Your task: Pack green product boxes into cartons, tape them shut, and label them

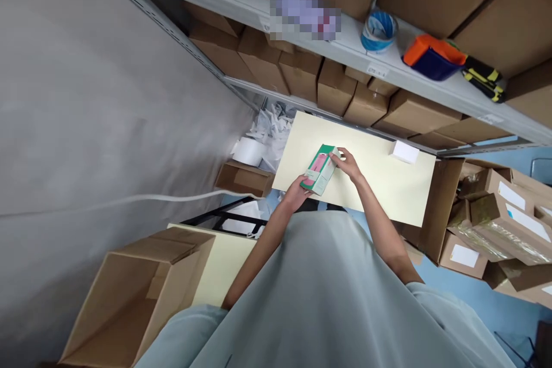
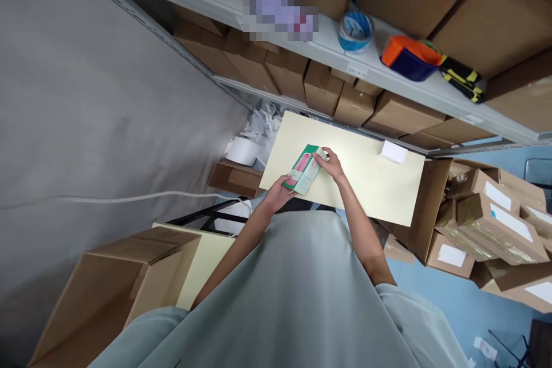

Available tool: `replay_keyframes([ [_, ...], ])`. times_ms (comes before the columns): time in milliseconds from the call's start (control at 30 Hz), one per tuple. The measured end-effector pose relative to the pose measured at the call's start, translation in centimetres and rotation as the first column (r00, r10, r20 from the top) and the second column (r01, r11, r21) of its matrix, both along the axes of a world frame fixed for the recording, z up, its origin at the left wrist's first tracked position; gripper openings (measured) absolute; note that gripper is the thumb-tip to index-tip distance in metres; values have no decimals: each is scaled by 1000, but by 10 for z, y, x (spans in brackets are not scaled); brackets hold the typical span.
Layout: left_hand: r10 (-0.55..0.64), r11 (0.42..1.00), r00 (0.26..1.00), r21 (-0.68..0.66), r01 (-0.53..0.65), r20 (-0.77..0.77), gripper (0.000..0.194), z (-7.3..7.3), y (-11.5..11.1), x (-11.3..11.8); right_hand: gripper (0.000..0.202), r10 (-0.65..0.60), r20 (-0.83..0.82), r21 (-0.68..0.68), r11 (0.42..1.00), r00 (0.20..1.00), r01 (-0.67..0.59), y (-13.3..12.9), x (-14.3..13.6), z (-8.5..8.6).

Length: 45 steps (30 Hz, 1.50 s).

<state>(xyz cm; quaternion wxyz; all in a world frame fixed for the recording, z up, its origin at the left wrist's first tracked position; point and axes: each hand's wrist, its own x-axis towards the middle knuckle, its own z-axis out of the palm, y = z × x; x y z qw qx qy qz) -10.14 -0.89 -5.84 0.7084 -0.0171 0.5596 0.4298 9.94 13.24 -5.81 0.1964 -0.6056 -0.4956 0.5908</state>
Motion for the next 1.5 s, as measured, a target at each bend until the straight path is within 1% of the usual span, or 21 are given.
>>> replay_keyframes([
  [100,17,1000,997,11,-16,-74,50,-2,12,-26,58,-71,-49,-23,997,996,70,15,-40,-10],
  [200,46,999,989,20,-43,-141,52,-9,31,-50,55,-109,-80,-52,993,991,105,38,-77,-21],
  [300,82,996,976,41,-75,-201,49,-20,54,-68,55,-106,-76,-86,991,991,99,62,-105,-31],
  [367,104,994,968,52,-94,-230,47,-30,69,-77,59,-103,-76,-115,989,992,94,75,-119,-38],
  [467,132,991,957,60,-120,-258,48,-45,87,-82,74,-106,-73,-153,984,992,94,85,-133,-46],
  [567,158,987,946,70,-144,-283,48,-58,99,-81,91,-121,-90,-197,975,989,101,87,-139,-46],
  [667,178,983,936,91,-158,-303,45,-65,104,-80,96,-112,-112,-177,980,987,91,82,-141,-40],
  [767,209,976,918,130,-174,-338,40,-65,102,-81,96,-102,-126,-121,989,987,87,70,-136,-27],
  [867,258,962,890,190,-198,-376,35,-57,94,-84,101,-92,-154,-87,993,984,79,51,-123,-12],
  [967,312,941,863,255,-223,-397,35,-45,79,-87,104,-71,-184,-73,996,980,59,28,-103,5],
  [1100,382,911,826,316,-264,-414,38,-24,56,-86,100,-65,-224,-71,996,972,50,-3,-72,25],
  [1233,480,867,763,370,-334,-433,40,1,35,-78,90,-50,-272,-72,997,961,32,-24,-45,47],
  [1367,593,800,663,431,-418,-457,39,28,13,-64,80,70,-328,-73,992,942,-99,-32,-22,68],
  [1433,645,763,597,450,-465,-477,39,40,-4,-55,78,148,-363,-66,981,920,-183,-33,-12,75],
  [1500,688,726,531,464,-508,-495,40,52,-27,-44,76,225,-396,-55,962,890,-268,-36,-5,79],
])
